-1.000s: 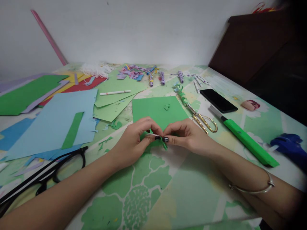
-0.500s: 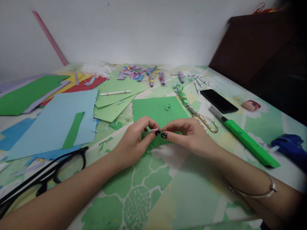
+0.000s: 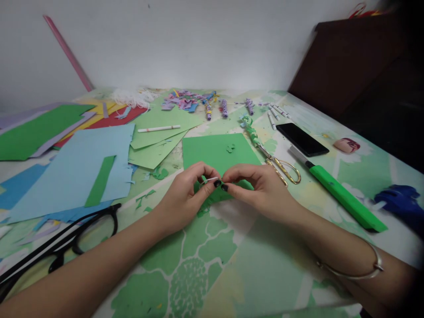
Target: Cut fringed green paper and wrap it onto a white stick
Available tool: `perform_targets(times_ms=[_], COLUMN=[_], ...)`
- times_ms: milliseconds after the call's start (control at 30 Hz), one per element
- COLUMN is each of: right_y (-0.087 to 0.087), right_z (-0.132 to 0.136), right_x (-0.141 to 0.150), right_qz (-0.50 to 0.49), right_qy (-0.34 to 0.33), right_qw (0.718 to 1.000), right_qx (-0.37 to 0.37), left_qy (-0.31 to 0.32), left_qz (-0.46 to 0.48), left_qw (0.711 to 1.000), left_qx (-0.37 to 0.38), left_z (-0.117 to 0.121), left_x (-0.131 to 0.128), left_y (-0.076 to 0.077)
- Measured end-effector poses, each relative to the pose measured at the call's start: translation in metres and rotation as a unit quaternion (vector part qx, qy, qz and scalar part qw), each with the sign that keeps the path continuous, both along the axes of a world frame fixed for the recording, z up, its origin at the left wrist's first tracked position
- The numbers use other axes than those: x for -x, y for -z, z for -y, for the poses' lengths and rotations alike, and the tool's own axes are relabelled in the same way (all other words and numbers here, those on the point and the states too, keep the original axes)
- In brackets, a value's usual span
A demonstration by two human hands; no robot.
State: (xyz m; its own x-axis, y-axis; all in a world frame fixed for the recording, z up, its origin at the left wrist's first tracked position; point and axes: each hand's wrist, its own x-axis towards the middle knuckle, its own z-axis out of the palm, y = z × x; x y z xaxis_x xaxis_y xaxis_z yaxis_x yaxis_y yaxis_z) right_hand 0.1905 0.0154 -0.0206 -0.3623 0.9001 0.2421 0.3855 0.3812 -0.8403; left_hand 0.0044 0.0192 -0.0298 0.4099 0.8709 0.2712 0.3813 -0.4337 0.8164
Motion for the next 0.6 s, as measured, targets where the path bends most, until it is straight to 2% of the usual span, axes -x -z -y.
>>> perform_targets(times_ms=[333, 600], right_y=[0.0018, 0.0049], right_z=[0.0010, -0.0009], right_x=[0.0036, 0.0030], right_qz=[-0.106, -0.159], right_qy=[-0.033, -0.045], right_qw=[0.987, 0.972], right_qx=[0.121, 0.167], left_qy=[0.007, 0.002], left_qz=[0.051, 0.068], left_qw=[0.998, 0.995], left_qx=[0.041, 0.066], left_z=[-0.0015, -0.0005], left_x=[0.0007, 0.0024], left_y=[-0.0004, -0.0033])
